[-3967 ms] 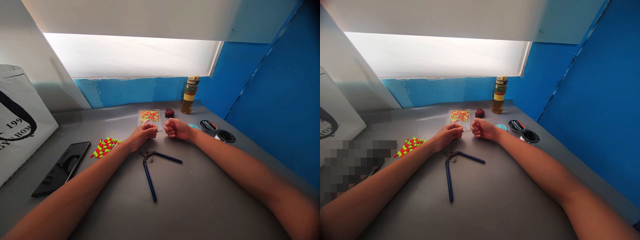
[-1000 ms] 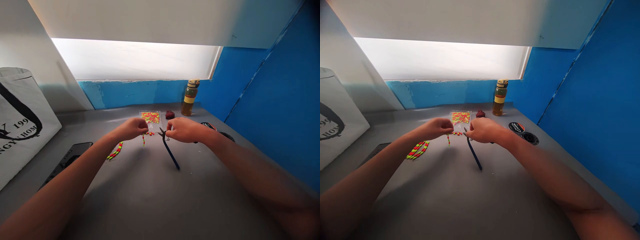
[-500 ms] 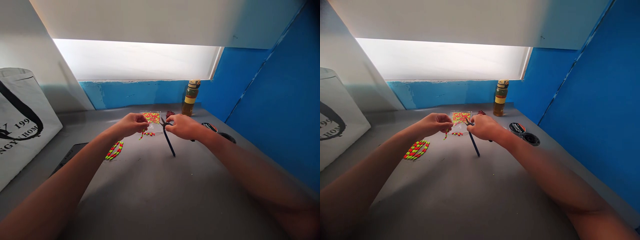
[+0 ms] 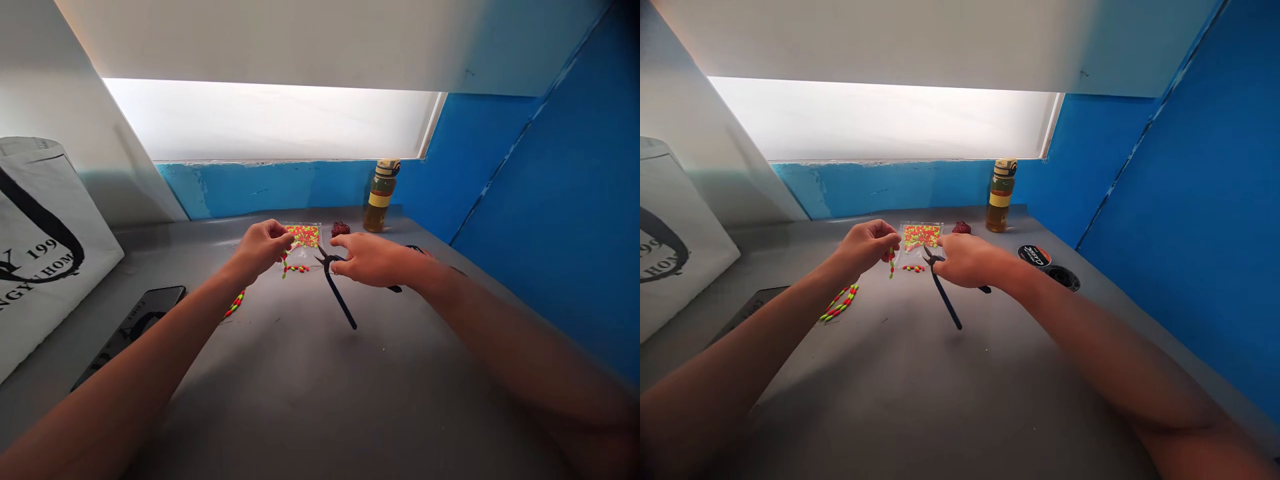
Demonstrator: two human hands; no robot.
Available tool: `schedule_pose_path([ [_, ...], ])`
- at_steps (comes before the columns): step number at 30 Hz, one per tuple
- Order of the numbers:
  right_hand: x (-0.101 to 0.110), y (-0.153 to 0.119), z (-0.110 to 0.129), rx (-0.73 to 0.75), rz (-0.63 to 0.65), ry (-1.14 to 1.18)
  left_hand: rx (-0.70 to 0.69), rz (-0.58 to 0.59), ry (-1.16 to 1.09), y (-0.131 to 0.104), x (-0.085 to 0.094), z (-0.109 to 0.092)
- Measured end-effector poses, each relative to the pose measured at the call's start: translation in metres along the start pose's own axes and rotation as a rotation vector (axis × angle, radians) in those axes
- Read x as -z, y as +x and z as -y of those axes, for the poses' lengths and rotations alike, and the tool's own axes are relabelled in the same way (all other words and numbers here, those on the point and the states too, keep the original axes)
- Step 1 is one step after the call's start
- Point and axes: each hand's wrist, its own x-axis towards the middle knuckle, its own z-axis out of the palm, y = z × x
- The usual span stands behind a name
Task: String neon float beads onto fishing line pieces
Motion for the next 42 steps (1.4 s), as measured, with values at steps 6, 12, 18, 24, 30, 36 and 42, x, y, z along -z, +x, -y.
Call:
schedule_pose_path([
  [6, -0.011, 0.012, -0.005, -0.016, -0.113, 0.002, 0.005, 0.112, 0.012, 0.003, 0.001, 0.005],
  [12, -0.014, 0.019, -0.005, -0.042, -0.148, 0.088, -0.005, 0.181, 0.016, 0.003, 0.003, 0.001],
  [18, -0.016, 0.013, 0.0, -0.054, 0.128, 0.337, 0.001, 0.292, 0.017, 0.001, 0.013, -0.002],
  [24, -0.026, 0.018, -0.006, 0.0, 0.131, 0.288, 0.005, 0.303, 0.028, -0.001, 0.013, -0.004],
  [30, -0.033, 0.026, -0.011, -0.045, 0.145, 0.273, 0.032, 0.331, 0.088, 0.005, 0.011, 0.006],
  [36, -0.034, 0.028, -0.007, -0.085, 0.237, 0.335, 0.016, 0.366, 0.114, 0.008, 0.009, 0.014],
  [42, -0.034, 0.031, -0.009, -0.115, 0.316, 0.53, 0.025, 0.372, 0.087, 0.009, 0.012, 0.016],
])
